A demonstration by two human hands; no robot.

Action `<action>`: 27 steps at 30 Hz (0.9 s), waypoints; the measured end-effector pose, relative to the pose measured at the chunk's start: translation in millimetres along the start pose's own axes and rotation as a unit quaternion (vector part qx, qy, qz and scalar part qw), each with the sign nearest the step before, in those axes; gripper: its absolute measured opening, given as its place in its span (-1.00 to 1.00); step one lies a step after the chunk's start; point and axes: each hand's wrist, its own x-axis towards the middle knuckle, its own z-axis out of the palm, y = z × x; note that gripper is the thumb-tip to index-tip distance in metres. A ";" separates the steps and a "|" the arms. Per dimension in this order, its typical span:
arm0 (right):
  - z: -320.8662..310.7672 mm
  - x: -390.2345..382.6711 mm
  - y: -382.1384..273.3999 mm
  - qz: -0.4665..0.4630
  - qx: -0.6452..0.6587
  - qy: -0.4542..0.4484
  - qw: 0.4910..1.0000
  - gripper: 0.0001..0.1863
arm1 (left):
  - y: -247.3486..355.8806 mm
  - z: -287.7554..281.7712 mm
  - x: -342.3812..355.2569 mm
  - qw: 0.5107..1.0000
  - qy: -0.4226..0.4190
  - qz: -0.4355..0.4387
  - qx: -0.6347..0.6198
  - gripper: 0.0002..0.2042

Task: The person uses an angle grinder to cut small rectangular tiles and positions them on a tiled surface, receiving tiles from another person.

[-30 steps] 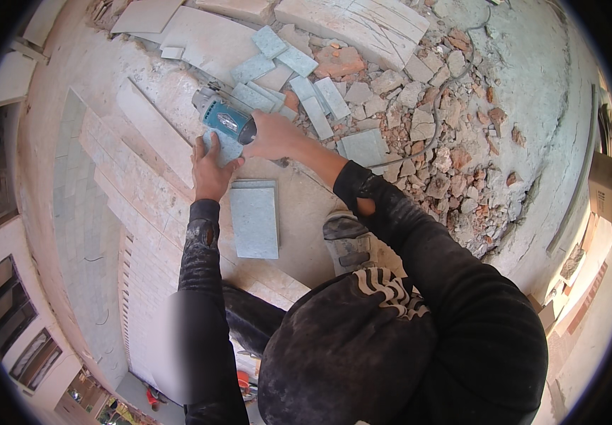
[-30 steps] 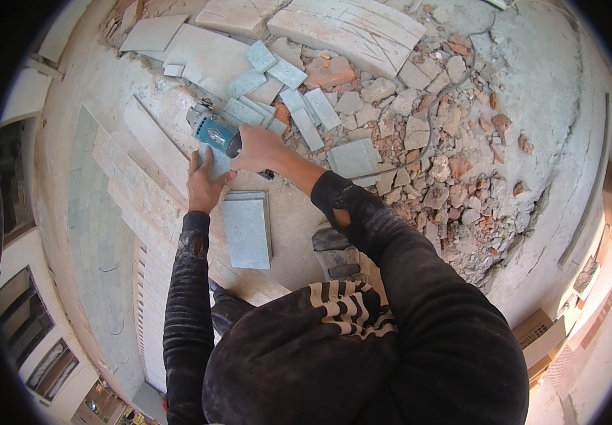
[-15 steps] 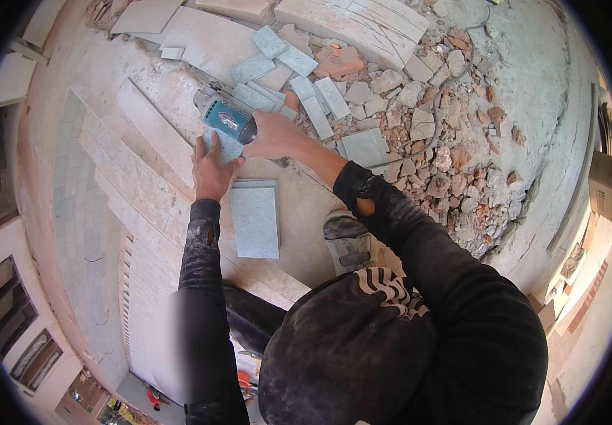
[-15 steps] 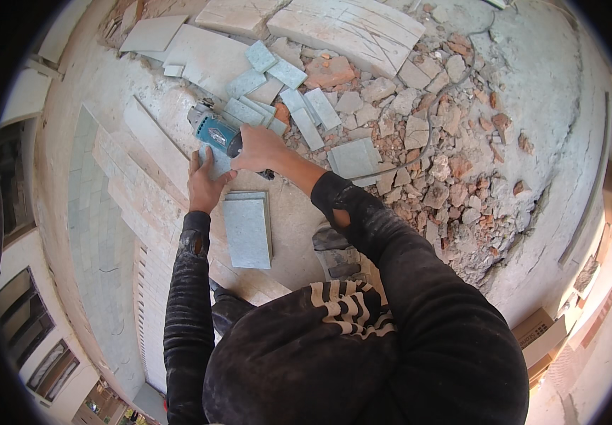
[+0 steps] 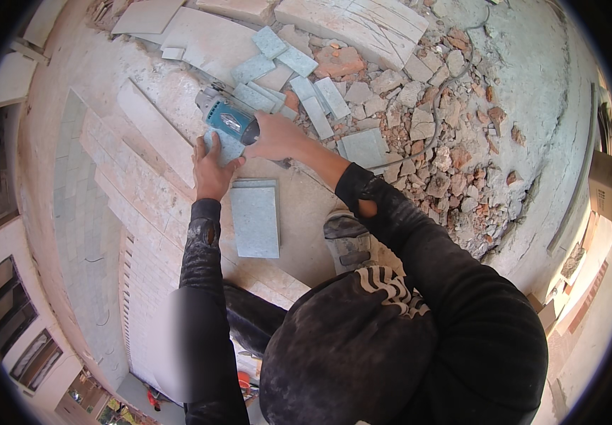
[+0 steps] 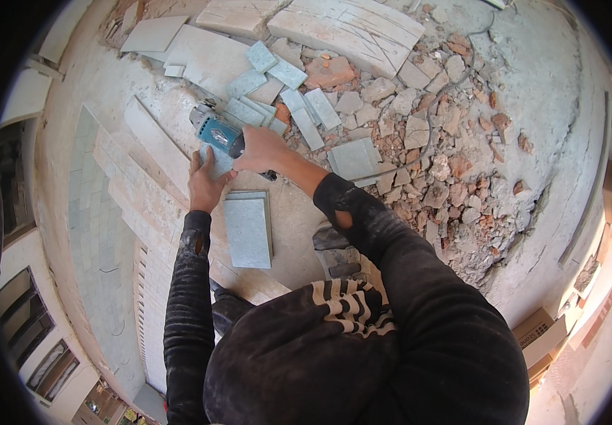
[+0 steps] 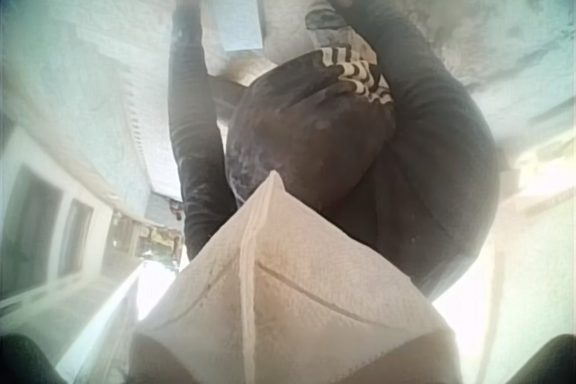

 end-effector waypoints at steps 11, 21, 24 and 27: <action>-0.1 -4.3 3.8 -0.004 0.006 0.003 1.000 -0.14 | 0.5 0.9 0.9 1.000 0.000 0.003 0.005 -0.12; -4.7 -14.1 1.7 -0.006 0.011 0.007 1.000 -0.17 | 0.1 -1.1 1.0 1.000 0.000 0.011 0.014 -0.12; -4.4 -14.5 3.5 -0.007 0.016 0.005 1.000 -0.19 | 1.2 -1.7 0.6 1.000 -0.002 0.005 0.002 -0.13; -2.7 -15.1 6.6 -0.014 0.011 0.016 1.000 -0.21 | 3.0 -1.5 1.0 1.000 -0.002 0.006 0.002 -0.13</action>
